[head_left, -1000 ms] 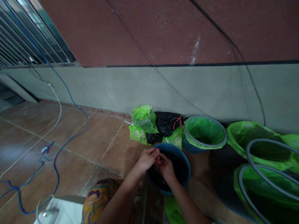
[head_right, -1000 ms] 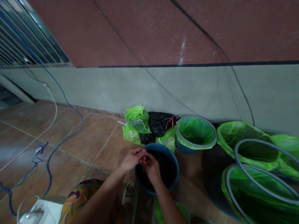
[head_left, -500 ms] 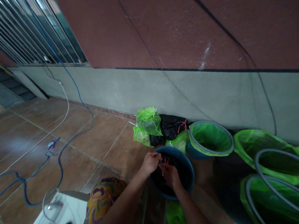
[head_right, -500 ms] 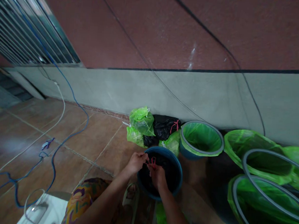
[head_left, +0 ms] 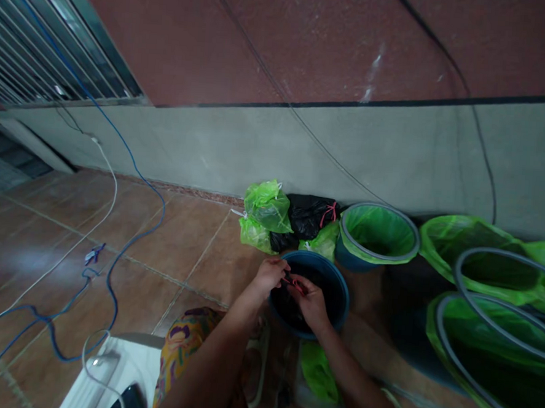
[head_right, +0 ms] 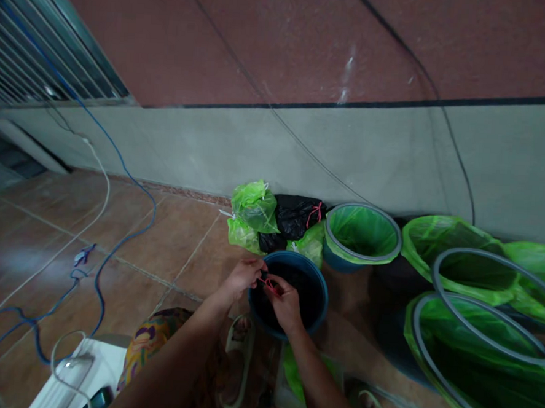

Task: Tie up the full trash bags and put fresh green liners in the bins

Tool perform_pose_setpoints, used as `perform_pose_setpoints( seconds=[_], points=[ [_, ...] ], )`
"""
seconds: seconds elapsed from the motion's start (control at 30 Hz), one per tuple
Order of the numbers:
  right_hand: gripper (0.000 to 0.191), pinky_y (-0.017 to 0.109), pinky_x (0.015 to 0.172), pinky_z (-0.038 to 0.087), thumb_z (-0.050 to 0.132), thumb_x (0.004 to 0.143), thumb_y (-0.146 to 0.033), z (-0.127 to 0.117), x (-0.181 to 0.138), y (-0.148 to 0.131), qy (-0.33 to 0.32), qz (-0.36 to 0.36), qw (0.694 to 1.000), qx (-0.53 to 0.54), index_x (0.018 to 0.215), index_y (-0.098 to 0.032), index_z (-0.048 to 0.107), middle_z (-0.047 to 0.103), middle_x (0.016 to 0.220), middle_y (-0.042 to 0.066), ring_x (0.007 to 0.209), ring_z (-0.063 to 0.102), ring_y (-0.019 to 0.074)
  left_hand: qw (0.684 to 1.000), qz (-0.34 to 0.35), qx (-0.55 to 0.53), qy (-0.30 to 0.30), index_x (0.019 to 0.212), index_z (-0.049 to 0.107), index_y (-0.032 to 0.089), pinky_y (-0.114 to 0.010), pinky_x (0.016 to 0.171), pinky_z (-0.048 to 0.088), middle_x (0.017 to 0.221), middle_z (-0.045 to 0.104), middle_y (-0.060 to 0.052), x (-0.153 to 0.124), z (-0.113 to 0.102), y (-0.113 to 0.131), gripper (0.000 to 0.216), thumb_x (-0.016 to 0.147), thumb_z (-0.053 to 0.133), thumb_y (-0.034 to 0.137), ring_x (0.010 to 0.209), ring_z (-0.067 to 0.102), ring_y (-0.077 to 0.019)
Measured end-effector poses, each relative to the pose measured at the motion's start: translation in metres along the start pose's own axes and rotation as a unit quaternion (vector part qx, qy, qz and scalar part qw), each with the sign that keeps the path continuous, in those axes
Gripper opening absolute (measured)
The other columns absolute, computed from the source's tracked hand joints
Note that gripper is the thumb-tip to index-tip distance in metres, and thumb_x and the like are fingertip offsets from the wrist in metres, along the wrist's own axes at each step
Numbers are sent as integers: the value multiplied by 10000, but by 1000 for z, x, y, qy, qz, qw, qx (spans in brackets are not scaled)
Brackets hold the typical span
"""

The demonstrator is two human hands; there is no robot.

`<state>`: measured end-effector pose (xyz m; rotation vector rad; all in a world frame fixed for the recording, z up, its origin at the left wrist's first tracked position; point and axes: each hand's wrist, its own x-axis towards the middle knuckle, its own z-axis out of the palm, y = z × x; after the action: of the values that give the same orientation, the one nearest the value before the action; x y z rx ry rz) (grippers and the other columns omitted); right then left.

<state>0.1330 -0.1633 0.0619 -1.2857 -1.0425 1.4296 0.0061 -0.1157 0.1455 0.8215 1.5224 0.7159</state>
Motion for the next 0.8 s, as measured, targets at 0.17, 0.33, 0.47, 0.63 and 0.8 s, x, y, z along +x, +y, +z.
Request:
perform_pose_setpoints(
  seconds=[0.17, 0.33, 0.47, 0.63, 0.8],
  points=[
    [484, 245, 535, 300, 607, 808, -626, 5, 4, 6, -35, -19, 997, -61, 739, -155, 695, 524, 590, -21, 551, 393, 107, 1000, -16, -19, -2, 693, 579, 152, -172, 437, 308, 484, 395, 77, -2, 6, -1, 259, 918, 495, 248, 391, 357, -40],
    [524, 263, 532, 320, 550, 819, -655, 0, 0, 18, -21, -41, 992, -117, 651, -167, 638, 477, 555, -10, 545, 418, 125, 999, 14, 24, 25, 678, 600, 151, -175, 449, 328, 514, 427, 63, -3, 2, 5, 233, 891, 546, 229, 422, 404, -50],
    [477, 275, 525, 333, 550, 830, -598, 0, 2, 22, -25, -21, 990, -139, 718, -156, 691, 506, 546, 0, 526, 453, 137, 999, 17, 43, 26, 684, 598, 157, -186, 472, 346, 534, 448, 52, -3, 0, 7, 241, 899, 508, 219, 451, 432, -65],
    [543, 288, 571, 417, 635, 757, -544, -12, 6, 18, 9, -5, 995, -104, 1115, -138, 682, 622, 681, 11, 580, 533, 159, 991, 55, 117, 19, 735, 630, 166, -198, 505, 347, 532, 460, 56, 3, -8, 8, 213, 879, 516, 273, 491, 440, -81],
    [788, 270, 591, 414, 785, 650, -470, -22, 9, -2, -8, -5, 999, -52, 1332, -177, 519, 581, 684, -53, 590, 502, 137, 957, 174, 218, -78, 692, 628, 167, -204, 530, 370, 577, 554, 33, -2, -2, 20, 248, 864, 502, 293, 550, 504, -98]
  ],
)
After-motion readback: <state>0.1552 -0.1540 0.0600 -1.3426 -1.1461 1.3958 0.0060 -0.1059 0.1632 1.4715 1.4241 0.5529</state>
